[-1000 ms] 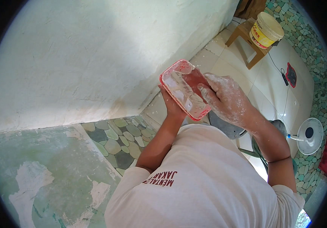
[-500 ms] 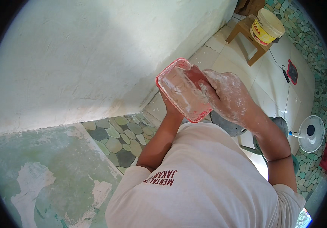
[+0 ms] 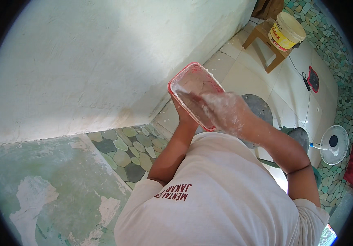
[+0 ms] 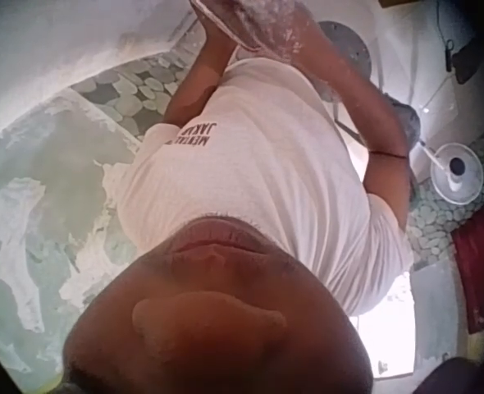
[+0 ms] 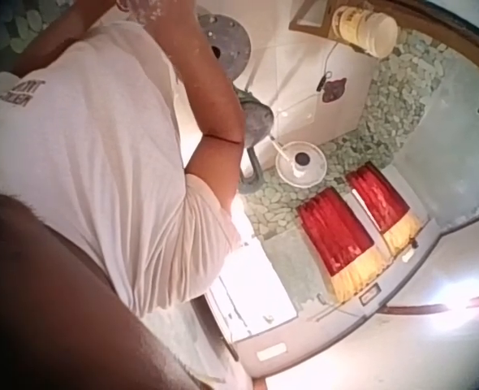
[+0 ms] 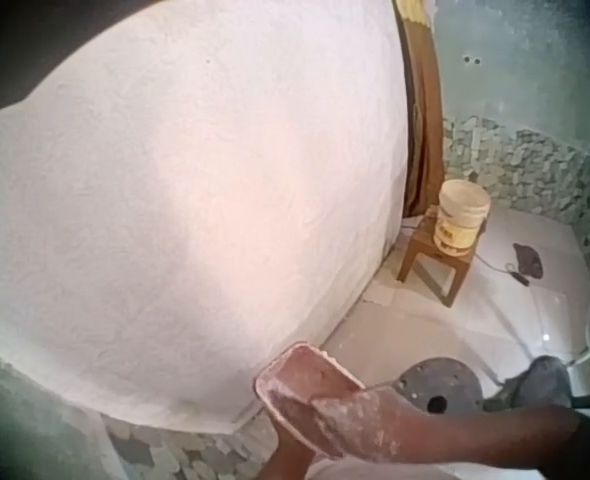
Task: The recorder is mixing plaster in a plastic container and applying it to a wall using a small brush to patch surfaces.
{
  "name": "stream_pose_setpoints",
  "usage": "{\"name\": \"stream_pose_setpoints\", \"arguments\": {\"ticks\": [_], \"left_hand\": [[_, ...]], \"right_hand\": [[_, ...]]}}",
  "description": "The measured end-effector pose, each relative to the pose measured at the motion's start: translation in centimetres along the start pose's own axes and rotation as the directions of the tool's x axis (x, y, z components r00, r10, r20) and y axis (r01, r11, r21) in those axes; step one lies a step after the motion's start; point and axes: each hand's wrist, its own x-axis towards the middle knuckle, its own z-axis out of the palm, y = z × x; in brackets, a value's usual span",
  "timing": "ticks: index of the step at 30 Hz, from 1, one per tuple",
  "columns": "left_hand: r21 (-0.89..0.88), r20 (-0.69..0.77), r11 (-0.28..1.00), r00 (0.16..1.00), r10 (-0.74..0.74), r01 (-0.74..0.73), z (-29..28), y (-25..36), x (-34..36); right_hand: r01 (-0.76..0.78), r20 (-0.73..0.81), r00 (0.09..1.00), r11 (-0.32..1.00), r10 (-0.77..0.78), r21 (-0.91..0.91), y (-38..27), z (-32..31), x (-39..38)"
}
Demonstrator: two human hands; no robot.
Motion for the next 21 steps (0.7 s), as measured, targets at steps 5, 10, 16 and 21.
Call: {"name": "stream_pose_setpoints", "arguments": {"ticks": [5,10,16,21], "left_hand": [[-0.201,0.125,0.972,0.987,-0.098,0.122,1.3,0.1,0.8],[-0.198,0.026,0.965,0.985,-0.171,0.173,2.9,0.3,0.1],[-0.156,-0.161,0.964,0.957,-0.24,0.216,2.9,0.1,0.0],[-0.187,-0.067,0.96,0.972,-0.225,0.209,2.7,0.9,0.7]], "right_hand": [[-0.118,-0.234,0.967,0.991,0.101,-0.063,1.1,-1.5,0.7],[-0.155,-0.09,0.986,0.969,0.14,-0.194,2.2,-0.7,2.3],[-0.148,-0.044,0.989,0.985,0.144,-0.086,6.1,0.6,3.5],[-0.229,0.028,0.973,0.973,0.229,0.013,6.2,-1.1,3.7]]}}
